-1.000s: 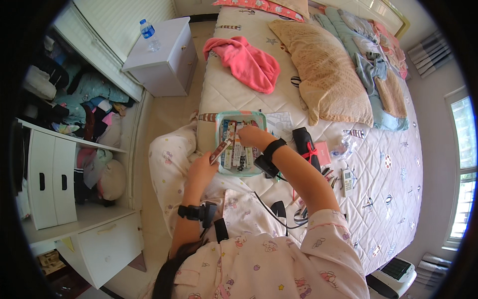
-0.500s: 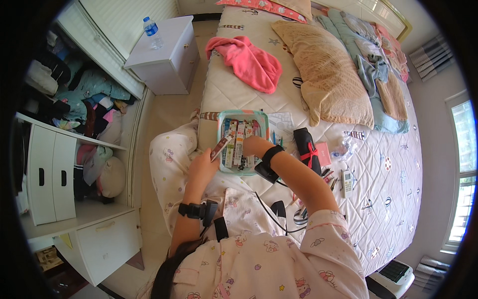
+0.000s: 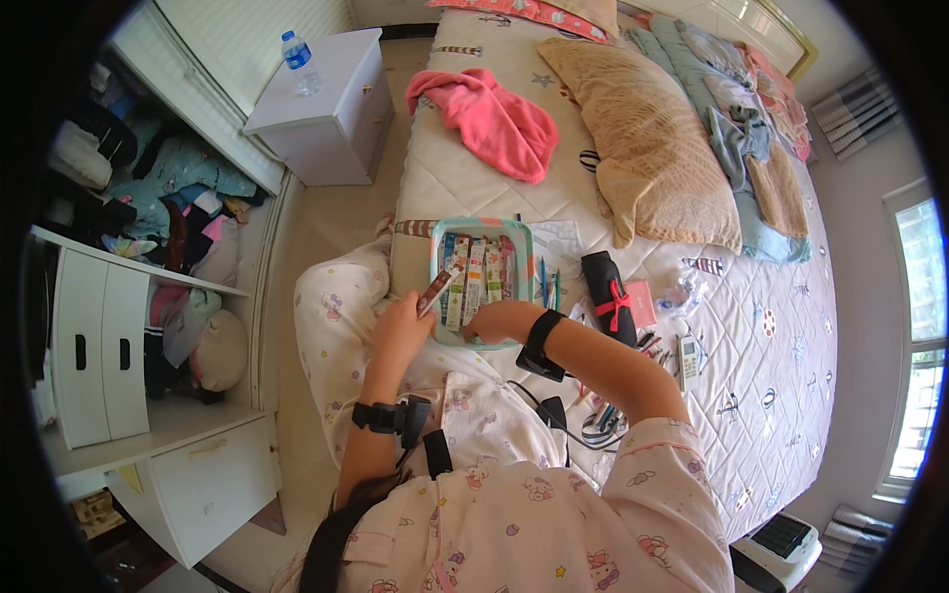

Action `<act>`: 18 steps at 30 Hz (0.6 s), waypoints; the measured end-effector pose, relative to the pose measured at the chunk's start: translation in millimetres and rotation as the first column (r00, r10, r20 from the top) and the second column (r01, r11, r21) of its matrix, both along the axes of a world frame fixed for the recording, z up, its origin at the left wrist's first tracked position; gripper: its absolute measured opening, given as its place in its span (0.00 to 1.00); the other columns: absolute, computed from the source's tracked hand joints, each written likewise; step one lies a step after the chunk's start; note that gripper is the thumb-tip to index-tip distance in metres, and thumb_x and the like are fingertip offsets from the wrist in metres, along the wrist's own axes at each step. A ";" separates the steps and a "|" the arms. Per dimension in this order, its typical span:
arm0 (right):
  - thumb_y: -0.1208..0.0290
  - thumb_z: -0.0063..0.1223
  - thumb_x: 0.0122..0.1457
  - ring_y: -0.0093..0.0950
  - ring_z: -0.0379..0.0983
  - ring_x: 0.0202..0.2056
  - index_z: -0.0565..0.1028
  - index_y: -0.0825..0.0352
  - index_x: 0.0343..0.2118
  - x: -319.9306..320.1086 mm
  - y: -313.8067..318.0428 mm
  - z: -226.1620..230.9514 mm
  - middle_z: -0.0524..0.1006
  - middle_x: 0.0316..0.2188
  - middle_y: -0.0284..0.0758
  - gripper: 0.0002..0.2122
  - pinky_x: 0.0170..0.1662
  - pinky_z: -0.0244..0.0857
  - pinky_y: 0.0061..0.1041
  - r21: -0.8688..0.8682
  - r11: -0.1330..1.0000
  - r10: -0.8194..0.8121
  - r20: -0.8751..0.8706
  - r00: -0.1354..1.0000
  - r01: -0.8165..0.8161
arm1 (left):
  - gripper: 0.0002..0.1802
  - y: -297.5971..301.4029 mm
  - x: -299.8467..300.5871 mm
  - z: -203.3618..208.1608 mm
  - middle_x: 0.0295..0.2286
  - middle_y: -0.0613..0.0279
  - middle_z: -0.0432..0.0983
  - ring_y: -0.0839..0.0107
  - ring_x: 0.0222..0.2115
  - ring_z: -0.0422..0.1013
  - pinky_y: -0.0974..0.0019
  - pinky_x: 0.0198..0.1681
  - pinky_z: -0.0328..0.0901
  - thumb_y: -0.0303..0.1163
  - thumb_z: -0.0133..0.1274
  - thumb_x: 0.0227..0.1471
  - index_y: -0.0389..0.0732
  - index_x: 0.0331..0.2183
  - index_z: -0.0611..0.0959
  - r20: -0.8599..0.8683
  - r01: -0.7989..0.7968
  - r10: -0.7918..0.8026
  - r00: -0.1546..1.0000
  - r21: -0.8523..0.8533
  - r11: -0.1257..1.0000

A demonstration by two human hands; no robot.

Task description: The person sorts various stationery items like pens, rulers, and stickers from a container and places them into a pencil case and a smaller pouch on a bed.

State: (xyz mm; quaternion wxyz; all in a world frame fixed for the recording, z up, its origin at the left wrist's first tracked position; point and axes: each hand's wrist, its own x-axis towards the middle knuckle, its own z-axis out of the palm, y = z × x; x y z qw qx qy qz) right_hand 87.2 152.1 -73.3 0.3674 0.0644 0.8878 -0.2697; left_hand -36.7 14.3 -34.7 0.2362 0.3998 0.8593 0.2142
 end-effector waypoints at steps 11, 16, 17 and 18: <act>0.76 0.42 0.45 0.39 0.72 0.35 0.71 0.57 0.42 -4.8 -4.5 5.5 0.74 0.32 0.40 0.18 0.33 0.66 0.35 0.174 0.976 0.123 0.058 0.991 -0.131 | 0.15 -0.7 2.4 8.8 0.25 0.47 0.72 0.47 0.29 0.68 0.51 0.30 0.61 0.41 0.48 0.45 0.39 0.30 0.70 0.062 -0.009 0.011 0.998 -0.038 0.999; 0.74 0.44 0.45 0.39 0.73 0.33 0.76 0.65 0.33 -2.0 -3.5 5.6 0.75 0.30 0.39 0.12 0.32 0.67 0.34 0.280 0.952 0.093 0.122 0.988 -0.124 | 0.14 -0.6 2.6 6.9 0.22 0.49 0.73 0.49 0.25 0.70 0.52 0.28 0.63 0.40 0.49 0.44 0.40 0.29 0.71 0.018 -0.009 0.010 1.000 -0.011 1.000; 0.73 0.45 0.45 0.38 0.73 0.33 0.76 0.67 0.31 -1.4 -3.6 9.7 0.76 0.30 0.39 0.11 0.32 0.67 0.34 0.288 0.954 0.059 0.102 0.993 -0.087 | 0.14 -1.0 2.2 6.5 0.22 0.49 0.73 0.49 0.25 0.70 0.52 0.28 0.63 0.40 0.49 0.44 0.40 0.29 0.71 0.018 -0.011 0.011 1.000 -0.011 1.000; 0.73 0.45 0.45 0.38 0.73 0.33 0.76 0.67 0.31 -1.0 -3.1 7.6 0.76 0.30 0.39 0.11 0.32 0.67 0.34 0.288 0.954 0.061 0.102 0.993 -0.088 | 0.14 -1.6 1.6 6.1 0.22 0.49 0.73 0.49 0.25 0.70 0.52 0.29 0.63 0.40 0.49 0.44 0.40 0.29 0.71 0.022 -0.010 0.011 1.000 -0.012 1.000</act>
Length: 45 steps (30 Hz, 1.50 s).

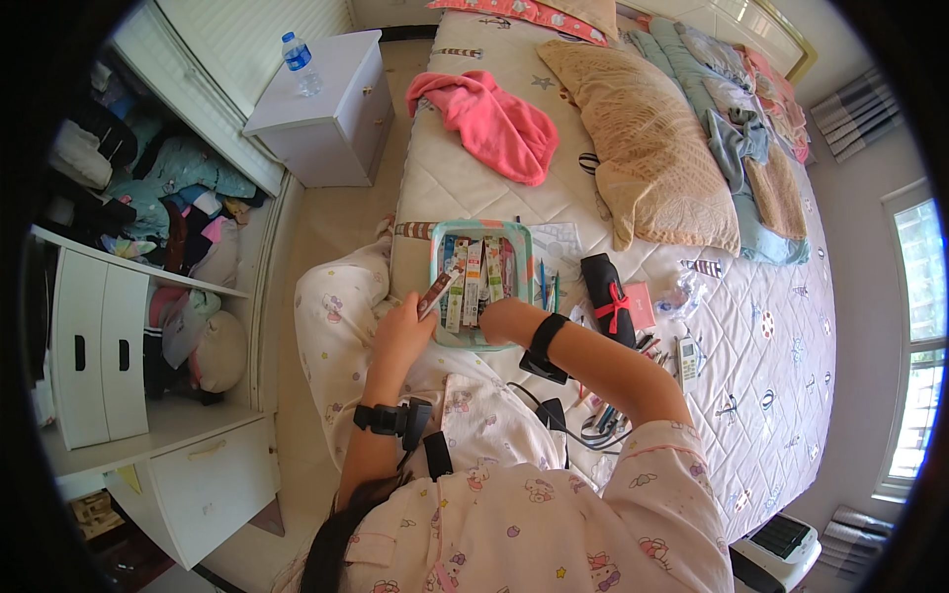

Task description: The person sorts various stationery items like pens, rulers, and stickers from a container and places them into a pencil case and a smaller pouch on a bed.

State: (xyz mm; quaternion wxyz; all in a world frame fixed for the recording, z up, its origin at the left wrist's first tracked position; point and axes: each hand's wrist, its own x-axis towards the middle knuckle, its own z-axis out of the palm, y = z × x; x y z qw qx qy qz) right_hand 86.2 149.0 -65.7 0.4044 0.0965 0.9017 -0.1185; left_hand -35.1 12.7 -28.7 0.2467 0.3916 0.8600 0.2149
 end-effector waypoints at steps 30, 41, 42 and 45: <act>0.64 0.49 0.45 0.41 0.73 0.30 0.73 0.76 0.29 -33.0 47.5 -29.6 0.75 0.25 0.48 0.16 0.35 0.66 0.37 -0.144 0.866 -0.463 -0.591 0.661 0.479 | 0.14 0.8 -3.8 -8.4 0.19 0.49 0.72 0.49 0.24 0.69 0.52 0.27 0.62 0.41 0.47 0.45 0.40 0.30 0.74 0.129 -0.117 0.095 0.987 0.178 0.977; 0.65 0.49 0.44 0.41 0.71 0.37 0.73 0.73 0.36 -39.1 63.1 -51.6 0.74 0.32 0.48 0.18 0.42 0.63 0.34 -0.328 0.647 -0.754 -0.408 0.515 0.688 | 0.15 -4.3 -7.7 -5.0 0.22 0.49 0.73 0.49 0.27 0.70 0.52 0.29 0.62 0.42 0.47 0.45 0.41 0.31 0.73 0.087 -0.152 0.140 0.986 0.158 0.976; 0.65 0.49 0.44 0.41 0.71 0.37 0.73 0.73 0.36 -39.3 60.9 -48.5 0.74 0.32 0.48 0.18 0.42 0.63 0.34 -0.328 0.647 -0.754 -0.406 0.516 0.688 | 0.15 -4.0 -7.6 -3.7 0.22 0.49 0.73 0.49 0.27 0.70 0.52 0.29 0.62 0.42 0.47 0.45 0.41 0.31 0.73 0.097 -0.151 0.138 0.986 0.145 0.978; 0.66 0.50 0.43 0.41 0.71 0.37 0.70 0.73 0.37 -38.0 55.5 -40.9 0.74 0.31 0.48 0.19 0.40 0.64 0.34 -0.347 0.620 -0.752 -0.518 0.407 0.703 | 0.16 -3.0 -6.6 1.4 0.22 0.49 0.73 0.49 0.27 0.69 0.52 0.29 0.62 0.42 0.47 0.45 0.41 0.32 0.73 0.112 -0.143 0.127 0.986 0.144 0.979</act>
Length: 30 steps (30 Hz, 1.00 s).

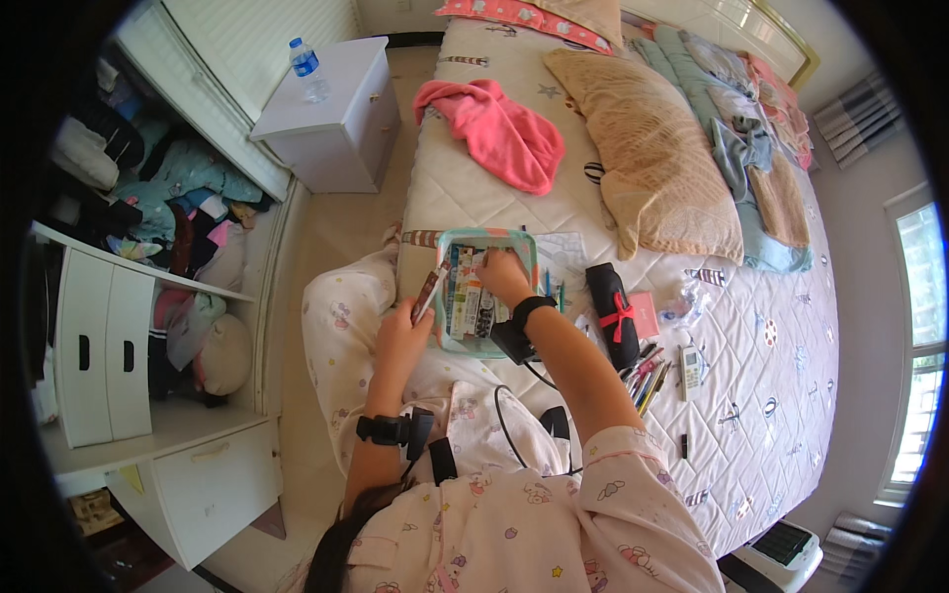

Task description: The person sorts various stationery items like pens, rulers, and stickers from a container and places them into a pencil case and a smaller pouch on a bed.

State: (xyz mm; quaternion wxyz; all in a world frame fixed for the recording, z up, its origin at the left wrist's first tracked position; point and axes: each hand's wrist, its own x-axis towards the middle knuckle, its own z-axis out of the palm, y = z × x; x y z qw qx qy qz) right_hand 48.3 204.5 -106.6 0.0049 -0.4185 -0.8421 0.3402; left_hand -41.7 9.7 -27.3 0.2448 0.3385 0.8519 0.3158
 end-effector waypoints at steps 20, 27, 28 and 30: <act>0.71 0.50 0.41 0.39 0.67 0.41 0.66 0.69 0.43 3.9 -29.6 2.2 0.68 0.39 0.42 0.21 0.39 0.66 0.34 0.311 0.809 0.358 0.413 0.838 -0.499 | 0.15 -0.7 -0.2 -3.5 0.22 0.48 0.73 0.48 0.27 0.69 0.51 0.29 0.62 0.42 0.47 0.46 0.41 0.31 0.73 0.013 0.002 -0.002 1.000 0.026 1.000; 0.61 0.61 0.34 0.40 0.63 0.44 0.62 0.69 0.48 10.3 -48.0 36.9 0.64 0.42 0.41 0.35 0.43 0.63 0.37 0.344 0.702 0.478 0.422 0.771 -0.623 | 0.15 -4.1 -3.1 -11.8 0.22 0.49 0.73 0.49 0.27 0.69 0.52 0.29 0.62 0.41 0.48 0.45 0.40 0.31 0.74 0.004 -0.012 0.012 1.000 0.047 0.999; 0.58 0.63 0.30 0.41 0.60 0.46 0.58 0.69 0.50 11.3 -51.7 38.9 0.62 0.45 0.42 0.41 0.44 0.62 0.38 0.257 0.745 0.456 0.478 0.751 -0.616 | 0.15 -2.9 -2.7 -11.8 0.22 0.49 0.73 0.49 0.26 0.69 0.53 0.28 0.62 0.41 0.48 0.45 0.40 0.31 0.74 0.000 -0.005 0.005 1.000 0.057 0.998; 0.55 0.65 0.27 0.43 0.58 0.48 0.55 0.70 0.53 17.2 -57.3 35.2 0.59 0.48 0.44 0.47 0.45 0.61 0.40 0.169 0.786 0.435 0.533 0.726 -0.595 | 0.14 -0.5 -1.8 -9.9 0.21 0.49 0.73 0.50 0.26 0.70 0.53 0.28 0.62 0.41 0.48 0.45 0.40 0.31 0.74 0.017 -0.001 0.000 1.000 0.045 0.999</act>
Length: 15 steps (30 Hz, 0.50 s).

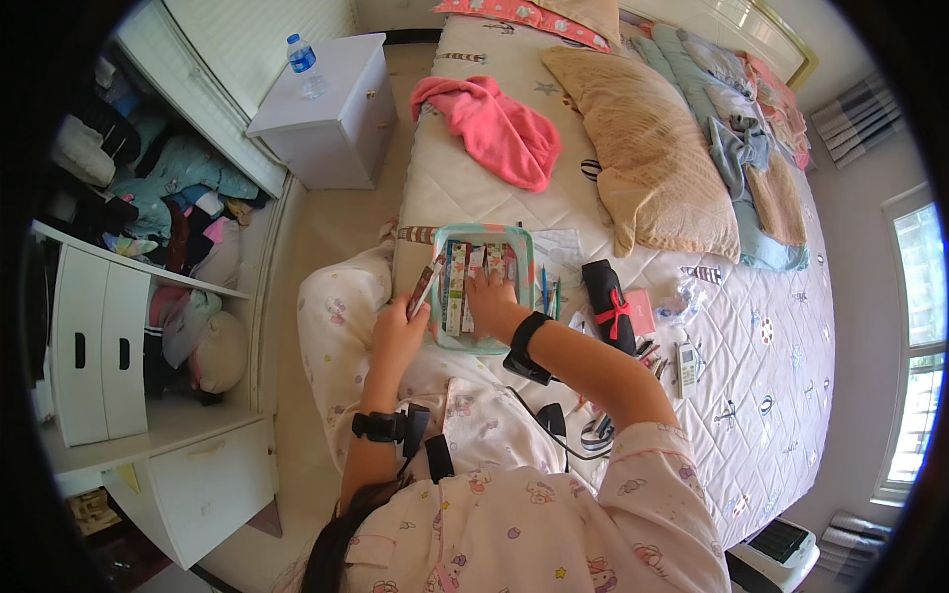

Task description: The person sorts various stationery items like pens, rulers, and stickers from a container and places them into a pencil case and a smaller pouch on a bed.

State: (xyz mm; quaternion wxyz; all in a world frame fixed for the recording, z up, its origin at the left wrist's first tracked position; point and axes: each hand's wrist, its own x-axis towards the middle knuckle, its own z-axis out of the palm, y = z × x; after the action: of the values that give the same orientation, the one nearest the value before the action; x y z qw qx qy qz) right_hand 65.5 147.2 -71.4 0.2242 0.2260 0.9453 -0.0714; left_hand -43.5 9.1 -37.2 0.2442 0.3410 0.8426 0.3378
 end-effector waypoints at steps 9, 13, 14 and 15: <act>0.58 0.63 0.34 0.50 0.54 0.51 0.52 0.69 0.54 10.6 -0.2 -26.1 0.52 0.54 0.50 0.44 0.45 0.59 0.46 0.152 0.987 0.050 0.027 0.998 -0.054 | 0.14 -2.4 0.4 7.2 0.18 0.52 0.72 0.52 0.23 0.70 0.56 0.26 0.61 0.41 0.47 0.46 0.40 0.30 0.74 0.022 -0.024 0.024 0.999 0.001 1.000; 0.62 0.61 0.35 0.46 0.56 0.50 0.55 0.68 0.53 12.0 4.5 -22.0 0.55 0.52 0.48 0.40 0.46 0.58 0.41 0.138 0.984 0.112 -0.006 0.994 -0.110 | 0.13 -1.8 0.5 11.7 0.20 0.52 0.73 0.51 0.25 0.70 0.54 0.28 0.62 0.41 0.47 0.46 0.41 0.31 0.73 0.064 -0.009 0.009 0.998 -0.001 1.000; 0.62 0.61 0.35 0.44 0.58 0.49 0.56 0.68 0.53 11.9 5.3 -21.0 0.57 0.51 0.47 0.39 0.46 0.58 0.39 0.130 0.981 0.147 -0.033 0.989 -0.142 | 0.13 -1.5 1.0 11.7 0.20 0.52 0.73 0.51 0.25 0.70 0.54 0.28 0.62 0.41 0.47 0.46 0.41 0.31 0.73 0.064 -0.007 0.007 0.998 -0.001 1.000; 0.62 0.61 0.35 0.44 0.58 0.49 0.56 0.68 0.53 12.5 5.3 -20.0 0.57 0.51 0.47 0.39 0.46 0.58 0.39 0.130 0.981 0.146 -0.033 0.989 -0.141 | 0.14 -1.0 1.7 11.5 0.20 0.52 0.73 0.51 0.25 0.70 0.54 0.28 0.62 0.41 0.47 0.46 0.41 0.31 0.73 0.056 -0.007 0.007 0.998 -0.010 1.000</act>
State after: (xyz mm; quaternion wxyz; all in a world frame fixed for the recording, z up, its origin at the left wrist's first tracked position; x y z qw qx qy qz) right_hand 78.0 152.5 -91.3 0.1939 0.1697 0.9662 0.0008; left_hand -41.7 8.2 -25.6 0.2679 0.3273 0.8383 0.3440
